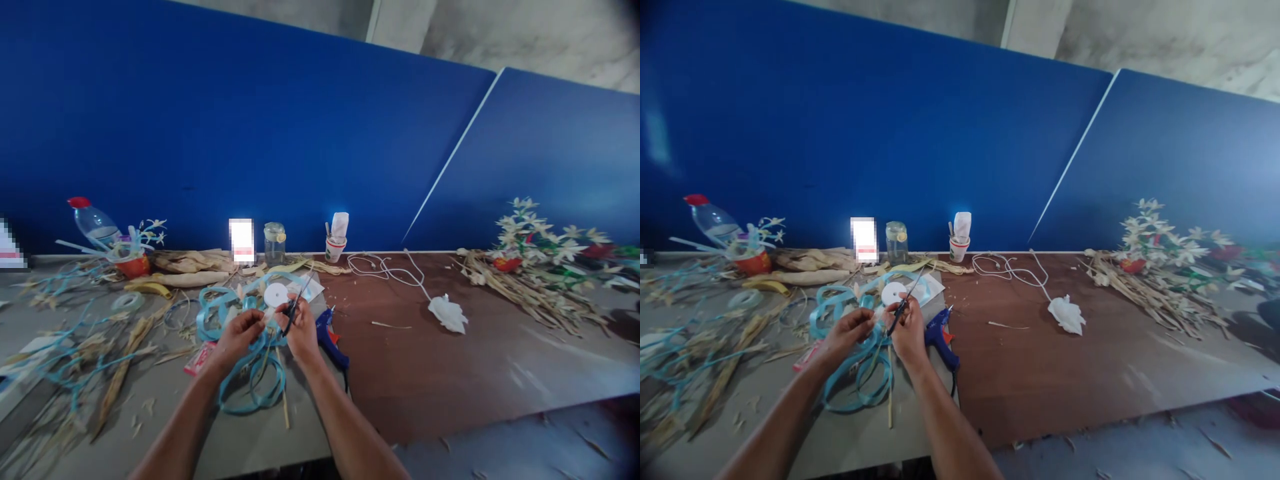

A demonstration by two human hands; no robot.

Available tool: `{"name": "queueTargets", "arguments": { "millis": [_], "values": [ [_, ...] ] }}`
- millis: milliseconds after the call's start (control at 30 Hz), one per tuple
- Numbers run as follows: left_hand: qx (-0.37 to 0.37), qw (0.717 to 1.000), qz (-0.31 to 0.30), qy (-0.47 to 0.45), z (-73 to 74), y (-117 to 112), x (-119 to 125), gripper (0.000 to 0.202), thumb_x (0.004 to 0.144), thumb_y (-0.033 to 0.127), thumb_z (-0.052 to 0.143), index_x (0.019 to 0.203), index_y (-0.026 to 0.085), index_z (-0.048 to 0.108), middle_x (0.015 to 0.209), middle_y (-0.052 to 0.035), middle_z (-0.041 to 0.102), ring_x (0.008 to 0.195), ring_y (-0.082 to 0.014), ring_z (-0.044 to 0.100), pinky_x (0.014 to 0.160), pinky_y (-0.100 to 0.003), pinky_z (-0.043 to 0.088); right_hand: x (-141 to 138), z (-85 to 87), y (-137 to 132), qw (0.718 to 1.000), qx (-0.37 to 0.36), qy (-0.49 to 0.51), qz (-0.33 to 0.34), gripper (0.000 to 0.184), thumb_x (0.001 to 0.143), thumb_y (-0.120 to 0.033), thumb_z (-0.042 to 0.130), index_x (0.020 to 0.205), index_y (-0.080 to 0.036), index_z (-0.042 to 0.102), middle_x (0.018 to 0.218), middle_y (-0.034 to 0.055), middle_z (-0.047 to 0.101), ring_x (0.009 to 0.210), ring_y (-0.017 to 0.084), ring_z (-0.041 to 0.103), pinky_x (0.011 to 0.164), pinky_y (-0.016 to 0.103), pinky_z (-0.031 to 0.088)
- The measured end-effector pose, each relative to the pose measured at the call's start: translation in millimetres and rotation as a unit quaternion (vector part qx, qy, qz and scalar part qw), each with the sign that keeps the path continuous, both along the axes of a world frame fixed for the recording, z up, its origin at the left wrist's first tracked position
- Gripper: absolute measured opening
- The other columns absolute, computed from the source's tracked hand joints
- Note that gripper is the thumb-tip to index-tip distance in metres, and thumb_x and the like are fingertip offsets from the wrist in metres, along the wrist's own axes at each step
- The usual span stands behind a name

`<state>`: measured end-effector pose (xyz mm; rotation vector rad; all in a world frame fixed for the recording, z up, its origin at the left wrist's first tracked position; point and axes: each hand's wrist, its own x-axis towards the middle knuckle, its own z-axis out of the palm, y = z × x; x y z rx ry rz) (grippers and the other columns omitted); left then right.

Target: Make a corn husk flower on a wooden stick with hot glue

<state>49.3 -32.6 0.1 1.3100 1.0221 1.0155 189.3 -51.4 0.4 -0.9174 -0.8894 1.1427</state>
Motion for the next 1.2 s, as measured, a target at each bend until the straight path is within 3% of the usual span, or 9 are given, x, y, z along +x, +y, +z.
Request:
{"name": "queueTargets", "arguments": {
  "millis": [167,267,467,633,833,1033,1200],
  "values": [
    [0.039,0.995,-0.058,0.065,-0.2,0,0,0.020,0.066,0.035,0.067,0.070,0.016,0.062,0.058,0.0014,0.052,0.052,-0.0100,0.042,0.049,-0.021,0.032,0,-11.1,3,0.997,0.007,-0.075,-0.030,0.040,0.063,-0.018,0.062,0.100,-0.018,0.047,0.071,-0.0031,0.055,0.058,0.009,0.052,0.055,0.021,0.042],
    [0.029,0.995,-0.054,0.073,3.0,-1,-1,0.022,0.066,0.037,0.066,0.068,0.016,0.060,0.055,0.0032,0.049,0.051,-0.0093,0.040,0.049,-0.021,0.031,0,-13.1,4,0.995,0.003,-0.086,-0.054,0.036,0.064,-0.017,0.060,0.098,-0.018,0.049,0.067,-0.0043,0.055,0.056,0.009,0.052,0.056,0.021,0.042],
    [-0.027,0.999,0.007,-0.020,2.7,-2,1,0.030,0.065,0.043,0.067,0.067,0.016,0.055,0.059,0.0018,0.055,0.057,-0.0117,0.050,0.057,-0.024,0.039,0,-10.6,2,0.994,-0.001,-0.082,-0.069,0.035,0.064,-0.020,0.061,0.097,-0.016,0.049,0.066,-0.0033,0.057,0.057,0.011,0.054,0.057,0.022,0.043],
    [-0.051,0.994,0.048,-0.088,-7.7,3,1,0.030,0.065,0.040,0.070,0.067,0.015,0.053,0.054,0.0039,0.053,0.048,-0.0073,0.044,0.050,-0.020,0.034,-2,-11.2,2,0.995,-0.003,-0.076,-0.069,0.036,0.063,-0.022,0.063,0.096,-0.015,0.050,0.067,-0.0019,0.060,0.058,0.011,0.055,0.058,0.023,0.045],
    [-0.102,0.970,0.023,-0.221,-0.3,0,2,0.026,0.062,0.030,0.074,0.070,0.014,0.055,0.059,0.0031,0.055,0.051,-0.0061,0.047,0.052,-0.019,0.036,-5,-11.7,5,0.995,-0.008,-0.033,-0.096,0.035,0.063,-0.023,0.062,0.096,-0.015,0.050,0.068,-0.0009,0.061,0.060,0.012,0.057,0.060,0.025,0.047],
    [-0.071,0.983,0.009,-0.169,2.1,-6,10,0.026,0.060,0.032,0.076,0.069,0.013,0.060,0.059,0.0018,0.056,0.054,-0.0075,0.050,0.054,-0.019,0.039,-8,-13.7,3,0.991,-0.002,-0.040,-0.125,0.036,0.065,-0.024,0.063,0.097,-0.015,0.050,0.073,0.0009,0.062,0.064,0.013,0.058,0.062,0.025,0.048],
    [-0.066,0.982,0.031,-0.173,0.0,-6,12,0.023,0.065,0.032,0.073,0.069,0.014,0.059,0.057,0.0023,0.057,0.053,-0.0073,0.051,0.054,-0.019,0.039,-12,-10.9,-2,0.993,-0.002,-0.076,-0.091,0.033,0.067,-0.022,0.061,0.098,-0.016,0.051,0.068,-0.0012,0.059,0.059,0.011,0.055,0.055,0.022,0.046]
  ]
}}
